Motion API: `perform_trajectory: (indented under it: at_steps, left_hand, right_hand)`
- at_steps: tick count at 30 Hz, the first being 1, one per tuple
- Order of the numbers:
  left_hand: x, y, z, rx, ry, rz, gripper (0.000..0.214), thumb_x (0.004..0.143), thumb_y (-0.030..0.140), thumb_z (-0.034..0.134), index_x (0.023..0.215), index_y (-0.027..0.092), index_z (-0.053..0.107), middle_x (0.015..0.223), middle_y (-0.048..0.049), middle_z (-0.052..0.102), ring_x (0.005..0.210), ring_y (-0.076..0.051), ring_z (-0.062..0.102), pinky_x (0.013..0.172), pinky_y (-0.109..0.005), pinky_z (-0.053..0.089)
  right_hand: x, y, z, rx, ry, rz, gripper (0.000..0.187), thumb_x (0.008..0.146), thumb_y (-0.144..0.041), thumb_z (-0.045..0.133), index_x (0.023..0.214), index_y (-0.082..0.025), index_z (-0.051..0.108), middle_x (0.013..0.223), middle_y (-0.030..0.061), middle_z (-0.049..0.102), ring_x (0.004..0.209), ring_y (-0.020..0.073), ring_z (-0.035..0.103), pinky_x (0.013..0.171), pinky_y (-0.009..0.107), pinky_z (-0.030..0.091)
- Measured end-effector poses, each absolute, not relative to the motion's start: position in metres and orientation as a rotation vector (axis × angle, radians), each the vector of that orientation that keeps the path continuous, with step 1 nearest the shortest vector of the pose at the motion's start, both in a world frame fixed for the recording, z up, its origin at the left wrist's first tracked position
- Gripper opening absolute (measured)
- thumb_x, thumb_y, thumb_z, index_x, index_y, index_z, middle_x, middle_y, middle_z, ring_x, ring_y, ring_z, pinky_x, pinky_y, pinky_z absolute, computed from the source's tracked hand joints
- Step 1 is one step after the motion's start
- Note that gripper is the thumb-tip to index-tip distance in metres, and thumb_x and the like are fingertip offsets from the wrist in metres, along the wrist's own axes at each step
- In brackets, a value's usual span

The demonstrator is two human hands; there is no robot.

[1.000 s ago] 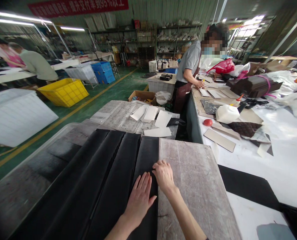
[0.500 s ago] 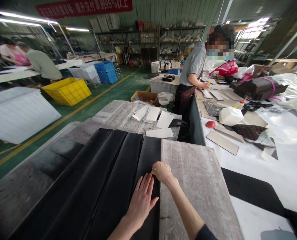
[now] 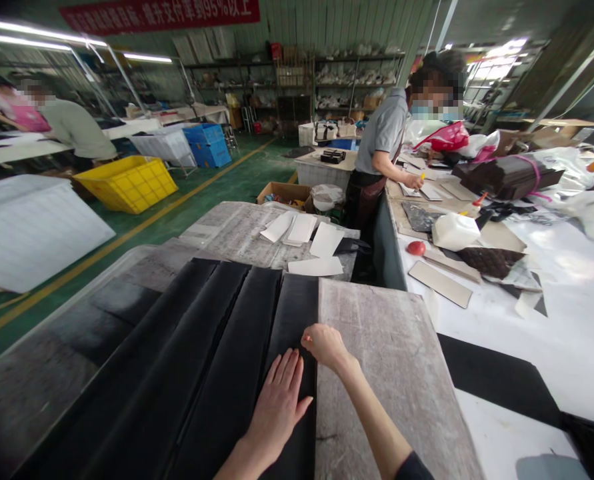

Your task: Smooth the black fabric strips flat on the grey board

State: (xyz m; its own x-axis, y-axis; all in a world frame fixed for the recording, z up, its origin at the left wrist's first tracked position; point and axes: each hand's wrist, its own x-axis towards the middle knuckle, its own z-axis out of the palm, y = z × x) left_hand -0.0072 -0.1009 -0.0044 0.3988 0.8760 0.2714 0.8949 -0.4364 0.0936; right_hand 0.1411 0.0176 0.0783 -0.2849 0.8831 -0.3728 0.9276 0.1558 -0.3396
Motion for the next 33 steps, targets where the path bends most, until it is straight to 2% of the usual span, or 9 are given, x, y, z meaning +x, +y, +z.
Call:
perform_trajectory:
  at_steps: [6,10,13,19,25,30,33]
  left_hand:
    - [-0.007,-0.1,-0.002,-2.573,-1.611,-0.456,0.071,0.09,0.049,0.063,0.142,0.004,0.048,0.15,-0.0195,0.047,0.138,-0.033,0.046,0.114,-0.049,0.045]
    - [-0.007,-0.101,-0.002,-2.591,-1.639,-0.439,0.07,0.09,0.046,0.064,0.143,0.004,0.046,0.153,-0.0196,0.044,0.14,-0.034,0.043,0.116,-0.05,0.043]
    - [-0.007,-0.101,-0.001,-2.609,-1.646,-0.439,0.073,0.089,0.047,0.066,0.144,0.004,0.045,0.154,-0.0203,0.042,0.142,-0.033,0.041,0.117,-0.05,0.041]
    - [-0.008,-0.098,0.003,-2.621,-1.657,-0.459,0.076,0.083,0.044,0.074,0.142,0.004,0.047,0.153,-0.0195,0.044,0.141,-0.032,0.043,0.117,-0.049,0.041]
    - [-0.008,-0.098,0.002,-2.614,-1.671,-0.466,0.076,0.082,0.042,0.075,0.143,0.006,0.047,0.153,-0.0191,0.043,0.141,-0.032,0.043,0.116,-0.049,0.042]
    - [-0.009,-0.096,0.004,-2.616,-1.63,-0.47,0.074,0.083,0.043,0.073,0.141,0.005,0.048,0.152,-0.0191,0.046,0.14,-0.033,0.045,0.115,-0.049,0.043]
    - [-0.01,-0.097,0.003,-2.611,-1.617,-0.483,0.072,0.085,0.042,0.071,0.142,0.006,0.048,0.151,-0.0182,0.046,0.139,-0.032,0.045,0.115,-0.049,0.043]
  right_hand:
    - [0.134,0.031,0.093,1.736,2.278,-0.774,0.023,0.077,-0.017,0.057,0.082,-0.023,0.078,0.091,0.0052,0.079,0.088,0.023,0.074,0.068,0.026,0.048]
    - [0.13,0.041,0.099,1.653,2.233,-0.814,0.018,0.071,-0.016,0.061,0.076,-0.023,0.077,0.072,0.0031,0.076,0.077,0.0207,0.074,0.06,0.023,0.046]
    - [0.13,0.049,0.099,1.58,2.23,-0.862,0.017,0.07,-0.015,0.062,0.074,-0.023,0.076,0.065,0.0007,0.075,0.072,0.0176,0.073,0.059,0.021,0.045]
    - [0.135,0.053,0.097,1.519,2.239,-0.927,0.019,0.074,-0.016,0.059,0.074,-0.024,0.076,0.066,-0.0011,0.075,0.068,0.015,0.073,0.059,0.019,0.046]
    - [0.139,0.047,0.095,1.576,2.26,-0.944,0.02,0.073,-0.015,0.06,0.079,-0.023,0.077,0.077,-0.0002,0.078,0.069,0.0144,0.072,0.061,0.02,0.045]
    - [0.143,0.045,0.084,1.636,2.299,-0.981,0.017,0.074,-0.016,0.06,0.076,-0.023,0.075,0.07,-0.0009,0.075,0.065,0.0145,0.069,0.058,0.021,0.042]
    - [0.149,0.038,0.08,1.716,2.384,-0.951,0.017,0.078,-0.018,0.059,0.083,-0.024,0.074,0.076,-0.0008,0.075,0.072,0.0159,0.07,0.063,0.023,0.043]
